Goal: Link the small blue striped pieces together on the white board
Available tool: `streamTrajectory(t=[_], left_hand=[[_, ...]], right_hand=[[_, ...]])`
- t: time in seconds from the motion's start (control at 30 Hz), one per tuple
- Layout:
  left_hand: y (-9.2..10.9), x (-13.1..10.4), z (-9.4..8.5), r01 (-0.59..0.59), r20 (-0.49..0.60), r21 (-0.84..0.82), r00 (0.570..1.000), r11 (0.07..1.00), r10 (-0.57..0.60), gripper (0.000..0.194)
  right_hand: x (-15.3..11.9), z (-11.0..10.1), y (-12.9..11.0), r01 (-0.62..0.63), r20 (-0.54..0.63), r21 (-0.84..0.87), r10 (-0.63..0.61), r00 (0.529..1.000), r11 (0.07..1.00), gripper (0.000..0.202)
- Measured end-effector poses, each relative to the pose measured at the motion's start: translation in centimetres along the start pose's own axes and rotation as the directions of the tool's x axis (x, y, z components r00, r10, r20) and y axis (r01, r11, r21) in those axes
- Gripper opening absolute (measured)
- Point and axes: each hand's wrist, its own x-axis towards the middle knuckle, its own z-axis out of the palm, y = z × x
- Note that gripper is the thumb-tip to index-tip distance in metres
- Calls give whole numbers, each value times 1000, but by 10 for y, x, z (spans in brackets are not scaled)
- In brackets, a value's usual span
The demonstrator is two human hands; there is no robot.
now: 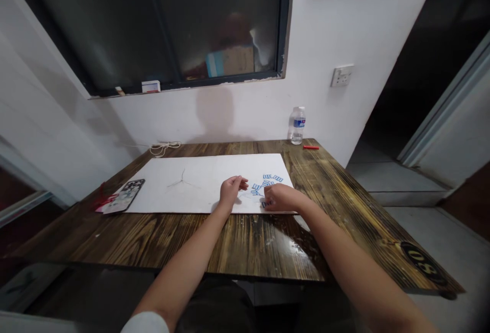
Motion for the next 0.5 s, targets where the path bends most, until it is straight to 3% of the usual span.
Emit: streamTrajectory(t=[0.2,0.37,0.5], left_hand=[[8,3,-13,67,-97,-147,992,987,-82,28],[13,7,-22,261,12,-378,961,888,-277,23],[17,9,-27,336,76,-507,935,794,-348,23]], right_hand=[[-2,0,-3,-41,44,41,40,998,998,20],[2,8,0,-22,63,27,21,998,999,15],[1,9,2,-54,80,74,48,996,996,15]])
